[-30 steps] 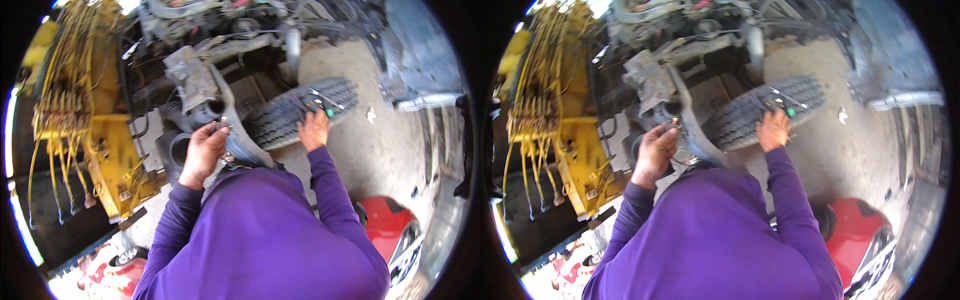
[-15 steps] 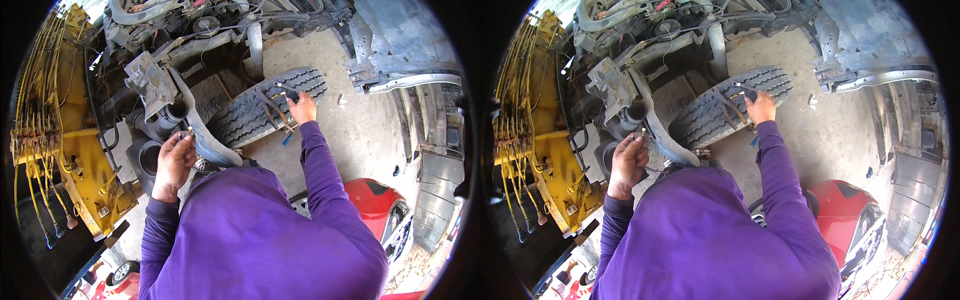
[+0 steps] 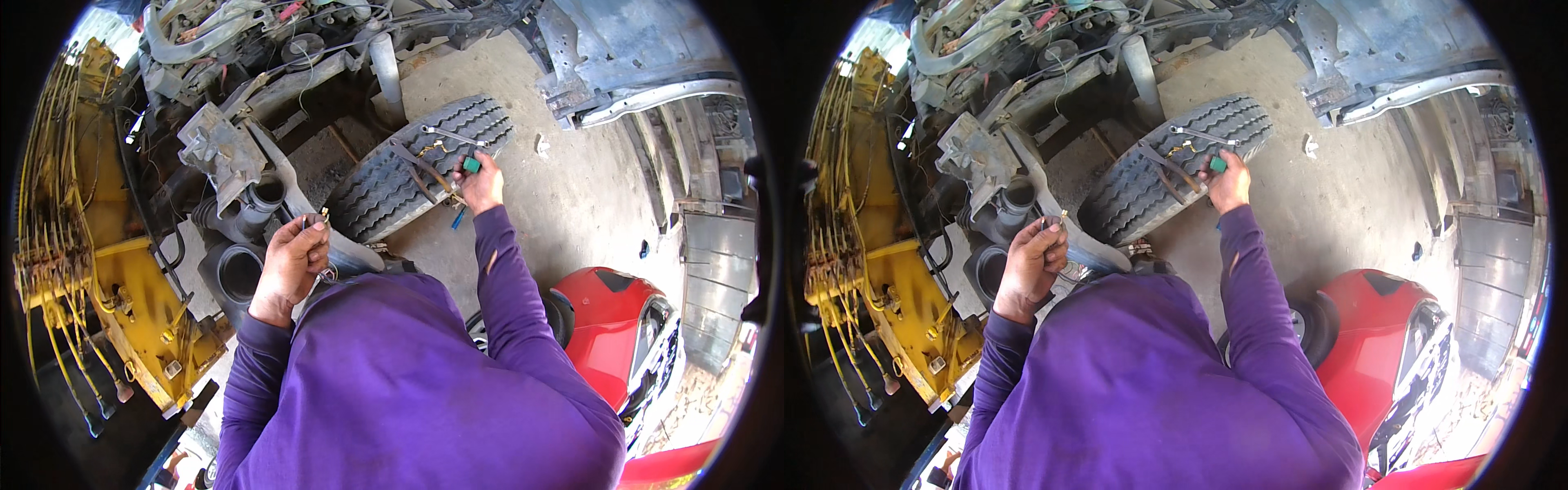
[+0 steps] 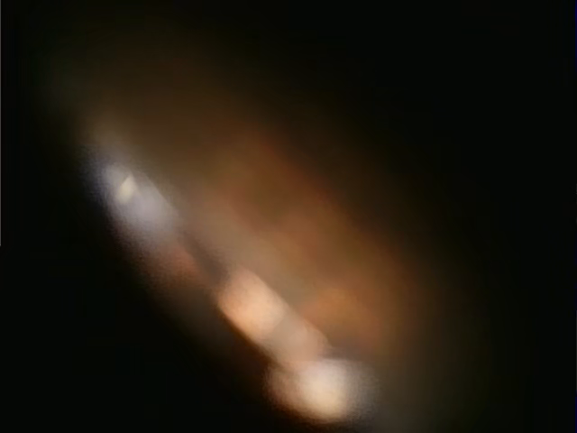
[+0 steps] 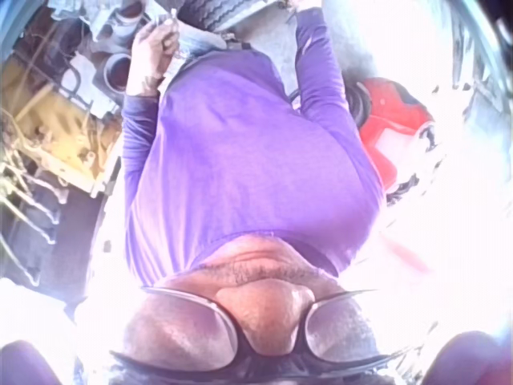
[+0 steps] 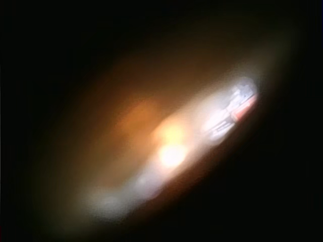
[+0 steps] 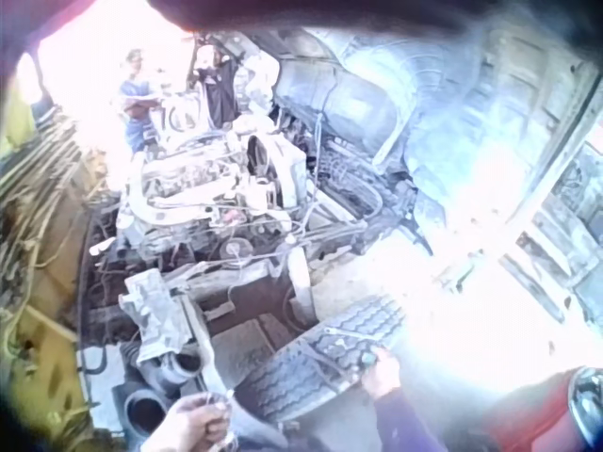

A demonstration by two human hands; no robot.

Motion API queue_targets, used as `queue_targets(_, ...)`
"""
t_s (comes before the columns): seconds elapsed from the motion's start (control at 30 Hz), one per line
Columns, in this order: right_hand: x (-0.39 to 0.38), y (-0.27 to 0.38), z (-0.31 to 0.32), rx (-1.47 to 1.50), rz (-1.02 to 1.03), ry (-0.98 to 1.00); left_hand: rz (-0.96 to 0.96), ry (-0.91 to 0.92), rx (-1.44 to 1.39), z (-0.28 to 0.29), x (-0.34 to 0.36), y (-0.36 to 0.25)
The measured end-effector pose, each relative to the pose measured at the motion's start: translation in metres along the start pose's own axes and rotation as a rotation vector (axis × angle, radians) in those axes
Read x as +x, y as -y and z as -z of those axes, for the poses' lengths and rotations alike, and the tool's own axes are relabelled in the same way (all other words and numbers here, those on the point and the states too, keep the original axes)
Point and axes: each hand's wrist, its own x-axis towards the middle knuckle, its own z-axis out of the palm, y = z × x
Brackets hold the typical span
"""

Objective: The person gathers blue zip ties and walks through a cluttered workshop to a vehicle with an exposed engine. They strip and twist wires, then use pliers to crimp connectors onto the wire ends. The person installs the prepared wires into the engine bay and secures them.

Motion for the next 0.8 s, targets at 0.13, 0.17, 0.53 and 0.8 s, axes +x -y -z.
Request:
queue_targets(0.13, 0.051, -0.024, 0.024, -1.254, 0.859, -0.218, 0.0, 0.025, 0.015, 0.001, 0.004, -0.004)
queue_targets(0.17, 0.015, -0.008, -0.014, -1.297, 0.551, -0.178, -0.012, 0.017, 0.012, 0.005, 0.001, -0.002)
queue_targets(0.53, 0.021, -0.028, -0.015, -1.538, 0.86, -0.159, -0.061, -0.029, 0.042, 0.012, -0.011, -0.006)
queue_targets(0.8, -0.048, 0.002, -0.054, -1.032, 0.628, 0.247, -0.19, -0.076, 0.075, 0.011, -0.016, -0.011)
